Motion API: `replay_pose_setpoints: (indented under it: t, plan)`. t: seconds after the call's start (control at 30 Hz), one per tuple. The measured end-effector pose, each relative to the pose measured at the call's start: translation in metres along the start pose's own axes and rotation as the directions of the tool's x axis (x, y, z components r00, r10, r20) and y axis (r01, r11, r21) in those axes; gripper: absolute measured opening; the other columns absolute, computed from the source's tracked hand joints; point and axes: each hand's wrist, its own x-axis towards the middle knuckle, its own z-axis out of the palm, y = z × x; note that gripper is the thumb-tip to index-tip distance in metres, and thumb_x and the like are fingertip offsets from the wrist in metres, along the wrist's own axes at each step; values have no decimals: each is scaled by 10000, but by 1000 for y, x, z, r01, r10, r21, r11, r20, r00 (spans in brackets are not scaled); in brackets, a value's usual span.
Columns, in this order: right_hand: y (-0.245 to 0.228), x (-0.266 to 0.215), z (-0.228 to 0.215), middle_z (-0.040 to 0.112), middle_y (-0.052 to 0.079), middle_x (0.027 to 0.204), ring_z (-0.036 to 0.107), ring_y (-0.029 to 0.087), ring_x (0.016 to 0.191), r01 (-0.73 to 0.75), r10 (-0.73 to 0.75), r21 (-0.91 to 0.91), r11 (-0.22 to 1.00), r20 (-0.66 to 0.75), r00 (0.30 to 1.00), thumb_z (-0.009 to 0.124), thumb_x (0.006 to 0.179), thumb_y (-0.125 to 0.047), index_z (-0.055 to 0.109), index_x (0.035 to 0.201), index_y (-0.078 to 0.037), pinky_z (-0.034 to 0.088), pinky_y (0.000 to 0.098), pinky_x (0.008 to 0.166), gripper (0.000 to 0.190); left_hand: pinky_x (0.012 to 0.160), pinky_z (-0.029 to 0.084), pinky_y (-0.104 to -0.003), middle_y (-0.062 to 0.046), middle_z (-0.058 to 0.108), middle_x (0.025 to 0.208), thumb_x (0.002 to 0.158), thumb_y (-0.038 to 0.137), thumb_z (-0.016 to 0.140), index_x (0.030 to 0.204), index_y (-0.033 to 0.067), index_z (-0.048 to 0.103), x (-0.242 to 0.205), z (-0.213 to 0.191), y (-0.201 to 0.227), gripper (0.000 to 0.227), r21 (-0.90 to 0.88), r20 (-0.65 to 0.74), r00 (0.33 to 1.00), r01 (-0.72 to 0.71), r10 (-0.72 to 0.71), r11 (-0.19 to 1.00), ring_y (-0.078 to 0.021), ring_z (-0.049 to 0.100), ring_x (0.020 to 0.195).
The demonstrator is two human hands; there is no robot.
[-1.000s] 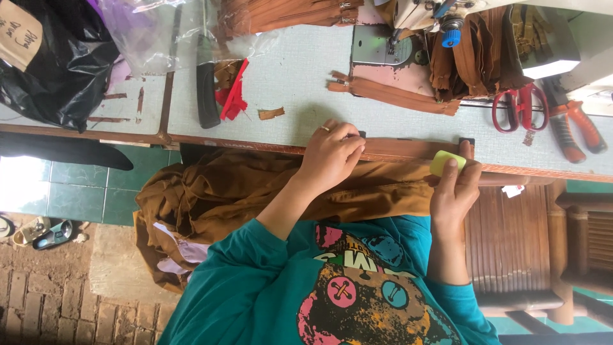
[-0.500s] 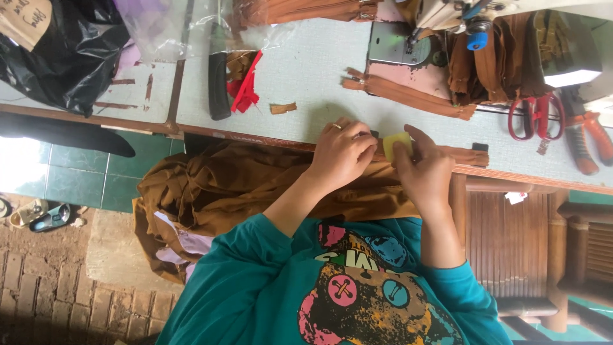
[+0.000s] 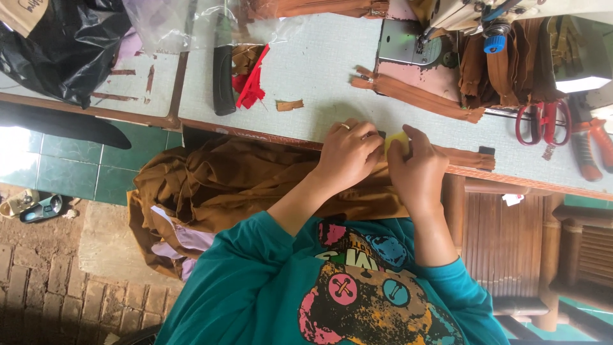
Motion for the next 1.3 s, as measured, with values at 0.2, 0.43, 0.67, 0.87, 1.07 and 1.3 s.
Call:
replay_pose_setpoints:
  t: [0.2,0.43,0.67,0.87,1.07,1.3]
  plan:
    - [1,4,-5,674,148,640,691,355,607,29,-35,-50,998,-137,990,772,887,-74,786,1179,37,515,411,524,313,731,535,-416,27,642,839,749,235,773,794,223,714,-1,0,-3,75,-20,11,1000,3,-3,1000,-254,664,736]
    - [-5,-28,-10,679,120,643,696,338,605,8,-14,-39,999,-134,991,781,868,-79,801,1163,-24,542,404,538,301,733,542,-421,37,657,850,788,229,754,810,231,726,-2,1,0,35,-38,14,999,39,-39,999,-255,683,719]
    - [-7,-27,-5,694,132,678,694,350,611,22,-20,19,1000,-136,991,764,928,-68,770,1184,12,559,398,529,268,682,529,-416,38,645,837,784,205,740,800,228,716,-2,5,-1,37,-38,5,1000,24,-24,999,-268,671,700]
    - [-17,-23,-8,694,180,699,694,374,606,9,-7,22,1000,-102,995,761,932,-47,767,1172,50,553,404,502,259,667,528,-418,40,645,836,780,201,739,805,230,717,0,0,1,44,-37,12,999,38,-38,999,-266,672,702]
    - [-18,-22,-34,682,204,680,682,367,557,-71,72,24,997,-18,997,766,930,-51,762,1162,26,544,429,451,245,680,530,-412,43,655,854,820,215,717,815,244,718,2,-7,1,30,-48,67,996,65,-62,997,-274,684,676]
    - [41,-33,-44,664,269,920,705,322,680,-352,427,606,713,23,904,656,1104,-48,608,1154,87,582,362,498,152,713,537,-447,29,661,911,852,187,675,876,225,699,2,-15,2,51,-89,183,981,86,-68,992,-322,703,704]
